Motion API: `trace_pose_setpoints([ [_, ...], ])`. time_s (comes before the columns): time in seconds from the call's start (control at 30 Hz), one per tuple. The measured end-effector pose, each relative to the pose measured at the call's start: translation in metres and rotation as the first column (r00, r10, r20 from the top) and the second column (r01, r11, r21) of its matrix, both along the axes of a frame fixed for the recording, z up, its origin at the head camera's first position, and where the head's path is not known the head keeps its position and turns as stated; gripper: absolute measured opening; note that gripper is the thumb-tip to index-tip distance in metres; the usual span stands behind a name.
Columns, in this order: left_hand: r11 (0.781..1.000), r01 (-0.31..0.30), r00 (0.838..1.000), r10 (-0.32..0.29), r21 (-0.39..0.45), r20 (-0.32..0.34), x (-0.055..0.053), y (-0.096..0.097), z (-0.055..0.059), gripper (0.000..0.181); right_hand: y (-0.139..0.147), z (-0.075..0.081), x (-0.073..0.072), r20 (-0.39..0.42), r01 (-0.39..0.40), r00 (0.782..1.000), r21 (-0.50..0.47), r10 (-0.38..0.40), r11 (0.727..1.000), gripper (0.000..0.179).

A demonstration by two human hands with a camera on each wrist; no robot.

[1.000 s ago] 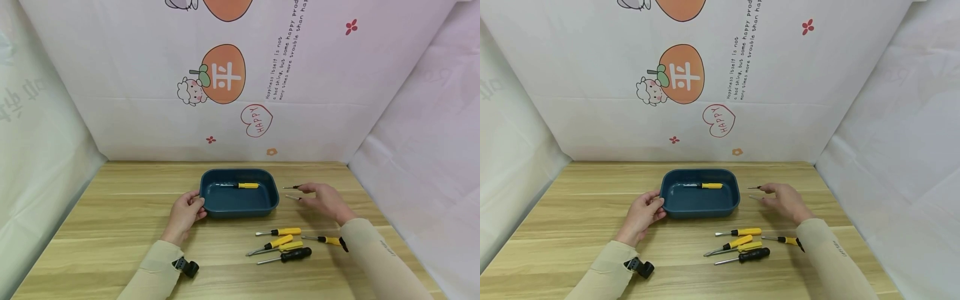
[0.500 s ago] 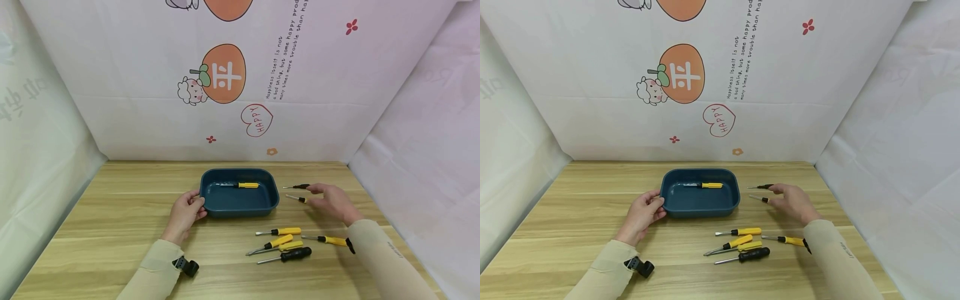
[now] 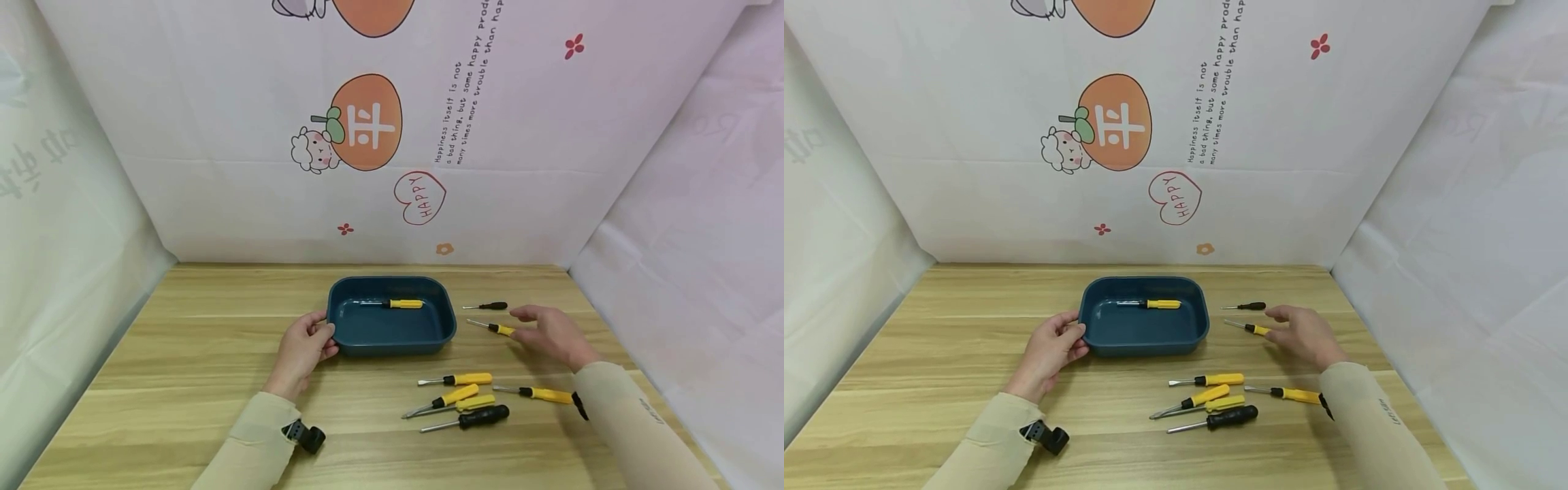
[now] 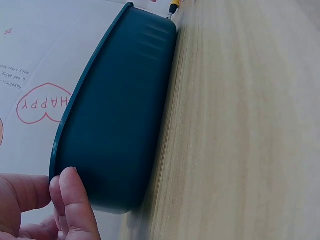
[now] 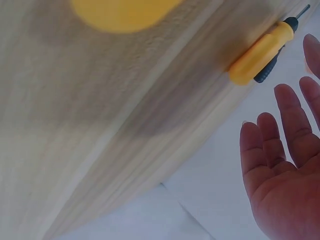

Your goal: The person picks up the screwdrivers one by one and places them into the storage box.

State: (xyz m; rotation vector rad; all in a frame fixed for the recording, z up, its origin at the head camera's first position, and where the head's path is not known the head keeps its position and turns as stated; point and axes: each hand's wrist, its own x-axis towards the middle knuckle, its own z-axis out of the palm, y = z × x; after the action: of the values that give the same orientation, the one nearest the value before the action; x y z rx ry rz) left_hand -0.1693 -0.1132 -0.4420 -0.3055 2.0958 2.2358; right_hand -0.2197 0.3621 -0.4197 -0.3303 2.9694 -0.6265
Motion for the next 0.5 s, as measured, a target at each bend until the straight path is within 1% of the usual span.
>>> trace_pose_setpoints([
  [0.2,1.000,-0.001,1.000,0.001,0.004,0.006,0.0006,0.0003,-0.0001,0.044,0.0052,-0.0037,-0.0011,0.024,0.004,1.000,0.007,-0.004,1.000,0.056],
  [0.5,1.000,0.000,1.000,0.000,0.001,0.005,0.0012,0.0007,0.0011,0.045,0.0095,-0.0061,-0.0045,0.025,-0.018,1.000,0.035,0.017,0.999,0.049],
])
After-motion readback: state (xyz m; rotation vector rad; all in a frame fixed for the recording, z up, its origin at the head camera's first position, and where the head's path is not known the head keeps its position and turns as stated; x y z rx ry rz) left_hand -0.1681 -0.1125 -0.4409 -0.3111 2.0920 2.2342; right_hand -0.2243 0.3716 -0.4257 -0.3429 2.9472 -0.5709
